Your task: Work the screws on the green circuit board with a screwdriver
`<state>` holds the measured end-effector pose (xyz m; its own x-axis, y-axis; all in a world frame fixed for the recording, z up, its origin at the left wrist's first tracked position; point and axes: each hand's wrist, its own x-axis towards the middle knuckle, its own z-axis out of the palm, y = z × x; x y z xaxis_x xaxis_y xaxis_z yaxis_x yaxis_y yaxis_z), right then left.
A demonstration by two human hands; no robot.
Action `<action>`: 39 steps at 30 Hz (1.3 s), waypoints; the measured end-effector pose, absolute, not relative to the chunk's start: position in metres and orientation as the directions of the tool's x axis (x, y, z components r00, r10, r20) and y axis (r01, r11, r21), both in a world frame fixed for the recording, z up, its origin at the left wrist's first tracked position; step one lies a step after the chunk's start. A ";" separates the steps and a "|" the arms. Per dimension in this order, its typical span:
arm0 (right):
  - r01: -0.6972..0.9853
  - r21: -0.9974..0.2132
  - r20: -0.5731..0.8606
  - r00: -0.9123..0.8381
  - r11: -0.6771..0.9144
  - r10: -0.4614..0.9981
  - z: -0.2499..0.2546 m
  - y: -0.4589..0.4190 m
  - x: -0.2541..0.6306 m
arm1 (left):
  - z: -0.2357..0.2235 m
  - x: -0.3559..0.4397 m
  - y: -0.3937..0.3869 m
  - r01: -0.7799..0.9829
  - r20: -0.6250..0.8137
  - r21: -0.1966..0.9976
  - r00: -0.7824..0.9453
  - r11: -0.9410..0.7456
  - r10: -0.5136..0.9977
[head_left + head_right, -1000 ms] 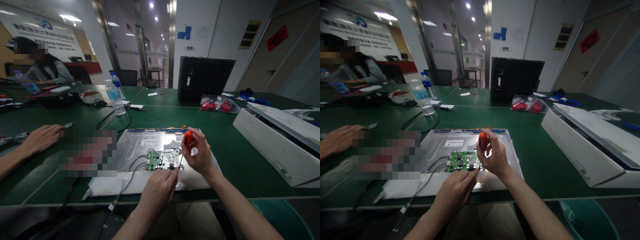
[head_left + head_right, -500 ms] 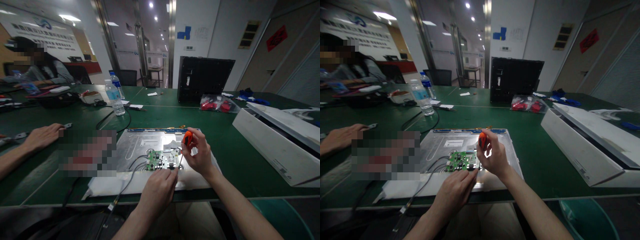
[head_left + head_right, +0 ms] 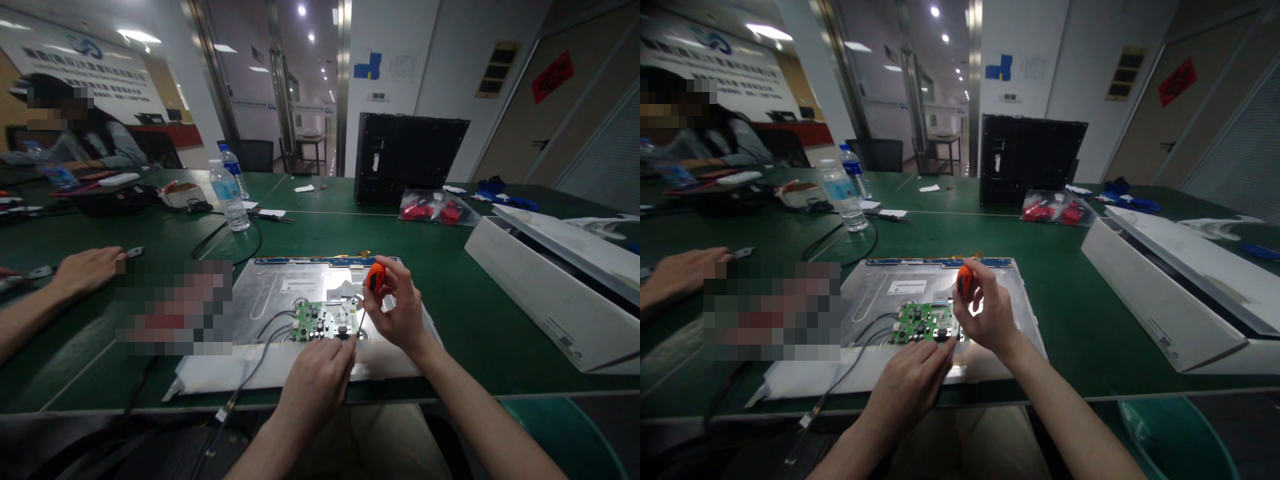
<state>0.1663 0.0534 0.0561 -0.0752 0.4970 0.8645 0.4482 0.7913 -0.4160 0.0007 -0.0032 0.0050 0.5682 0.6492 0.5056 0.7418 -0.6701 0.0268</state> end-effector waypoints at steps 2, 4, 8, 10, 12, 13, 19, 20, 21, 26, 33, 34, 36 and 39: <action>0.448 -0.420 0.862 -0.074 0.789 0.501 0.056 0.054 0.167 | 0.005 0.001 -0.003 0.740 0.505 0.026 0.570 -0.672 0.648; 0.449 -0.421 0.862 -0.072 0.789 0.501 0.056 0.054 0.167 | 0.005 0.001 -0.003 0.741 0.505 0.025 0.570 -0.671 0.649; 0.462 -0.403 0.872 -0.068 0.790 0.484 0.056 0.054 0.166 | 0.005 0.000 -0.004 0.740 0.511 0.022 0.569 -0.672 0.644; 0.468 -0.402 0.874 -0.062 0.787 0.483 0.055 0.055 0.165 | 0.006 0.000 -0.004 0.738 0.505 0.018 0.575 -0.674 0.643; 0.468 -0.407 0.872 -0.057 0.785 0.486 0.054 0.055 0.165 | 0.006 0.000 -0.004 0.738 0.495 0.013 0.581 -0.675 0.646; 0.466 -0.410 0.871 -0.056 0.784 0.488 0.054 0.055 0.165 | 0.006 0.000 -0.003 0.739 0.490 0.010 0.583 -0.673 0.648; 0.450 -0.424 0.864 -0.061 0.786 0.501 0.052 0.056 0.165 | 0.006 0.001 -0.003 0.749 0.478 -0.016 0.588 -0.663 0.653; 0.447 -0.427 0.862 -0.063 0.786 0.504 0.052 0.056 0.166 | 0.006 0.001 -0.003 0.749 0.475 -0.020 0.590 -0.662 0.653; 0.445 -0.431 0.859 -0.064 0.785 0.507 0.052 0.056 0.166 | 0.006 0.001 -0.003 0.750 0.470 -0.023 0.592 -0.661 0.654; 0.448 -0.447 0.848 -0.063 0.774 0.526 0.054 0.055 0.166 | 0.006 0.001 -0.004 0.748 0.459 -0.043 0.603 -0.662 0.652; 0.441 -0.438 0.855 -0.065 0.783 0.515 0.051 0.058 0.166 | 0.005 0.002 -0.002 0.735 0.485 -0.047 0.608 -0.676 0.628; 0.437 -0.437 0.857 -0.065 0.786 0.512 0.051 0.058 0.166 | 0.005 0.001 -0.002 0.735 0.486 -0.048 0.609 -0.676 0.628; 0.429 -0.441 0.855 -0.066 0.788 0.514 0.051 0.059 0.167 | 0.005 0.001 -0.002 0.734 0.489 -0.052 0.610 -0.678 0.623; 0.434 -0.457 0.843 -0.067 0.776 0.534 0.051 0.058 0.167 | 0.005 0.001 -0.002 0.733 0.492 -0.054 0.610 -0.678 0.621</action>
<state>0.1671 0.0583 0.0509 -0.0669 0.5338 0.8430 0.4339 0.7764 -0.4571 0.0005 -0.0021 0.0047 0.6101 0.6212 0.4918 0.7333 -0.6778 -0.0536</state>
